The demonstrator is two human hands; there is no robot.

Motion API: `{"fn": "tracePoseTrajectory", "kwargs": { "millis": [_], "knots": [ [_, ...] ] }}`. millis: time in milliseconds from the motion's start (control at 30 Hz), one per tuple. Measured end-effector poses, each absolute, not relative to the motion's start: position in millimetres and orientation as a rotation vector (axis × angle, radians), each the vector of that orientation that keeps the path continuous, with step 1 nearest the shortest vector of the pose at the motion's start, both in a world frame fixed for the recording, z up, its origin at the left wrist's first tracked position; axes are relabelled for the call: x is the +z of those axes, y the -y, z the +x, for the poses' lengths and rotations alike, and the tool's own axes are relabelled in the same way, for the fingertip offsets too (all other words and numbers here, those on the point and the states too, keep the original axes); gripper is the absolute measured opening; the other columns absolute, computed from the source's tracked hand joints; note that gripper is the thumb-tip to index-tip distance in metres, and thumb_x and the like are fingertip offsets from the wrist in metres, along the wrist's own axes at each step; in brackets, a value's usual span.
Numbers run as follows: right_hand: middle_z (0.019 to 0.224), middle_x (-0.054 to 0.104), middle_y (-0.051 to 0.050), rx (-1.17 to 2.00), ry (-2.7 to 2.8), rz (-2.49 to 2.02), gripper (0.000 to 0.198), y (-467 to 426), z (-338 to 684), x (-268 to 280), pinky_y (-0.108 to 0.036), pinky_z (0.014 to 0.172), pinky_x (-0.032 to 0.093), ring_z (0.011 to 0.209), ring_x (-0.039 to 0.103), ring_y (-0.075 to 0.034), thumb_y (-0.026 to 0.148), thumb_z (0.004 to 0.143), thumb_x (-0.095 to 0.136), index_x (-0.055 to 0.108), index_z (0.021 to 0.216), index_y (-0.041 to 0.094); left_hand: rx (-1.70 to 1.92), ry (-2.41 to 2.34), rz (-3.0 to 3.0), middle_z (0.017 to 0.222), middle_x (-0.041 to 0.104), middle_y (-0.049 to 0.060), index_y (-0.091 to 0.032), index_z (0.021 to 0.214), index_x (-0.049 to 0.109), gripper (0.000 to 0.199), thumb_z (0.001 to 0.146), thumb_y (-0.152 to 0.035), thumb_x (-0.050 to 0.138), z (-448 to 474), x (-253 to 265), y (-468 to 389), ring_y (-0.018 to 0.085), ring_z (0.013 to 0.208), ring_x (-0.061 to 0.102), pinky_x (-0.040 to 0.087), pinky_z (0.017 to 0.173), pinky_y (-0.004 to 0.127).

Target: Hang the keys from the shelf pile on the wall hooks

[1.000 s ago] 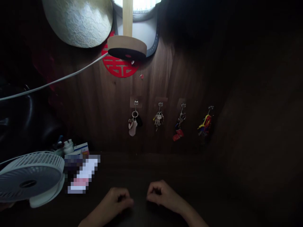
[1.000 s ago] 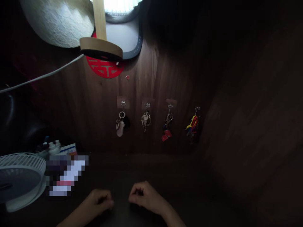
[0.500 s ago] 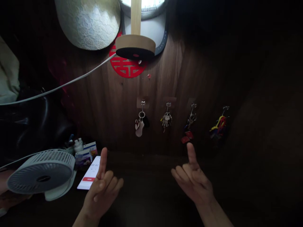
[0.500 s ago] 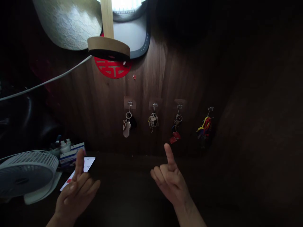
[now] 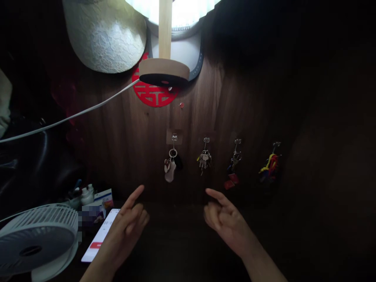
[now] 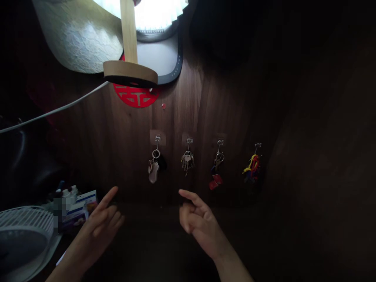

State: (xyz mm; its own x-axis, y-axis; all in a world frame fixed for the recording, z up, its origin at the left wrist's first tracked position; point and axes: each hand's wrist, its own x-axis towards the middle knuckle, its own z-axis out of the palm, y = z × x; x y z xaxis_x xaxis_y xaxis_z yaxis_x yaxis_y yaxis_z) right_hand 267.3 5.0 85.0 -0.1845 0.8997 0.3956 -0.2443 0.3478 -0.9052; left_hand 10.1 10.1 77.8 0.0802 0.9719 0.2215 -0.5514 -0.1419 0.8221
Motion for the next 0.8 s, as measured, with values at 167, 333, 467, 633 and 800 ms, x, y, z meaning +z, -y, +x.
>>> {"fn": "tracePoseTrajectory", "kwargs": {
  "millis": [167,333,467,633,800],
  "knots": [
    [0.119,0.056,-0.005,0.671,1.581,-0.989,0.036,-42,251,110,-0.034,0.085,0.045,0.106,0.052,-0.02,0.034,0.081,0.057,0.057,0.117,0.027,1.63,-0.981,1.449,0.102,0.061,0.003,-0.022,0.11,0.058,0.039,0.076,-0.039,0.061,43,109,-81,0.018,0.093,0.057,0.044,0.078,0.03],
    [0.128,0.052,-0.005,0.49,1.488,-0.937,0.041,-94,229,120,-0.037,0.097,0.041,0.119,0.047,-0.02,0.034,0.083,0.054,0.05,0.123,0.025,1.805,-1.157,1.718,0.121,0.051,0.01,-0.02,0.121,0.049,0.059,0.068,-0.032,0.071,94,116,-127,0.025,0.116,0.047,0.036,0.099,0.041],
    [0.113,0.063,-0.005,0.577,1.45,-0.951,0.034,-112,220,122,-0.035,0.092,0.045,0.104,0.058,-0.019,0.033,0.086,0.048,0.056,0.117,0.021,1.674,-1.108,1.451,0.105,0.062,0.007,-0.017,0.112,0.054,0.045,0.073,-0.035,0.065,107,128,-129,0.023,0.102,0.057,0.044,0.088,0.036],
    [0.096,0.068,-0.002,0.562,1.596,-0.972,0.03,-100,226,132,-0.03,0.078,0.049,0.085,0.062,-0.016,0.028,0.088,0.046,0.062,0.112,0.02,1.354,-0.941,1.419,0.073,0.068,0.002,-0.015,0.096,0.067,0.035,0.071,-0.039,0.067,89,151,-121,0.018,0.068,0.064,0.049,0.058,0.026],
    [0.093,0.067,-0.002,0.286,1.918,-0.947,0.03,-90,233,160,-0.03,0.08,0.048,0.086,0.061,-0.015,0.016,0.088,0.043,0.066,0.104,0.023,1.23,-0.858,1.296,0.075,0.069,0.001,-0.016,0.094,0.067,0.033,0.064,-0.028,0.074,81,163,-118,0.015,0.069,0.064,0.05,0.06,0.023]
  ]
}}
